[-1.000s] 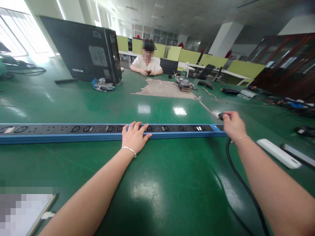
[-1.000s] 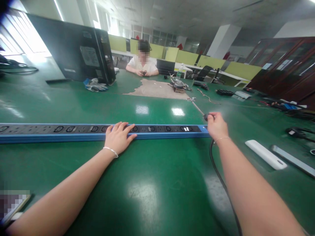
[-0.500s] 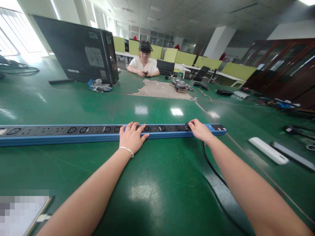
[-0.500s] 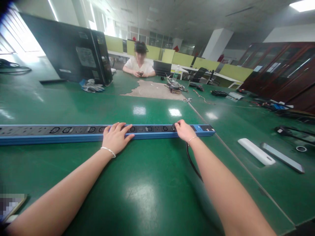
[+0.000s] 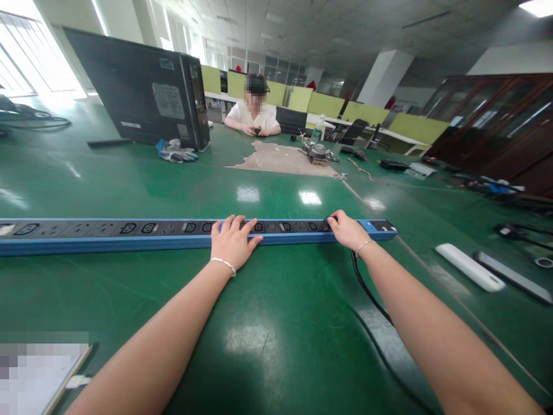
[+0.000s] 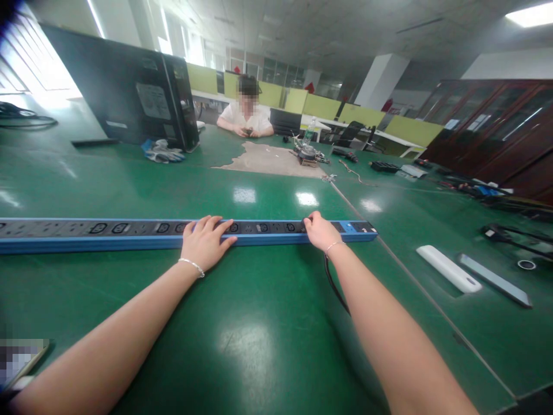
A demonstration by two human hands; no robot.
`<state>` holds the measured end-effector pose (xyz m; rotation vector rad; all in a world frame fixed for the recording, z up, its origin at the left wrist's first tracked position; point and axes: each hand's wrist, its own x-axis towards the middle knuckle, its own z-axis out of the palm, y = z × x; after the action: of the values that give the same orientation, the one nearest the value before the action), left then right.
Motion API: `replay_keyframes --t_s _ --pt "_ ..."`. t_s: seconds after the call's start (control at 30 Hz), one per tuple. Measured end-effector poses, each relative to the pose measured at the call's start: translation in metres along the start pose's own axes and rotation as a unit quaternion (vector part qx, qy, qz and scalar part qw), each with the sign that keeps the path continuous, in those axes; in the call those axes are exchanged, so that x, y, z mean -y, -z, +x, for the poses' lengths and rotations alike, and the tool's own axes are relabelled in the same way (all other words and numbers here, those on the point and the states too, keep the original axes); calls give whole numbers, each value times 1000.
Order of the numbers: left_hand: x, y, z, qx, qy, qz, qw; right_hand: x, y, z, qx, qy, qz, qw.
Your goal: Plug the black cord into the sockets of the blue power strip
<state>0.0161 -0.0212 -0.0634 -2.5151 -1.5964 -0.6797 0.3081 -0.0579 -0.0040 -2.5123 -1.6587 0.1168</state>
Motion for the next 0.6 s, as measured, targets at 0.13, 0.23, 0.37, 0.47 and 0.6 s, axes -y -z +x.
replay_keyframes --t_s 0.13,0.23,0.37,0.47,0.6 --pt "0 0 0 -2 0 1 1000 2 3 3 17 -4 -14 1000" --pt "0 0 0 0 2 1 1000 3 2 6 25 -10 -18 999" --pt "0 0 0 -4 -1 -2 1000 4 -3 3 22 -14 -22 999" --pt "0 0 0 0 3 0 1000 7 -10 -4 13 -24 -30 999" --pt "0 -1 0 2 6 7 1000 10 -14 -9 3 -39 -33 999"
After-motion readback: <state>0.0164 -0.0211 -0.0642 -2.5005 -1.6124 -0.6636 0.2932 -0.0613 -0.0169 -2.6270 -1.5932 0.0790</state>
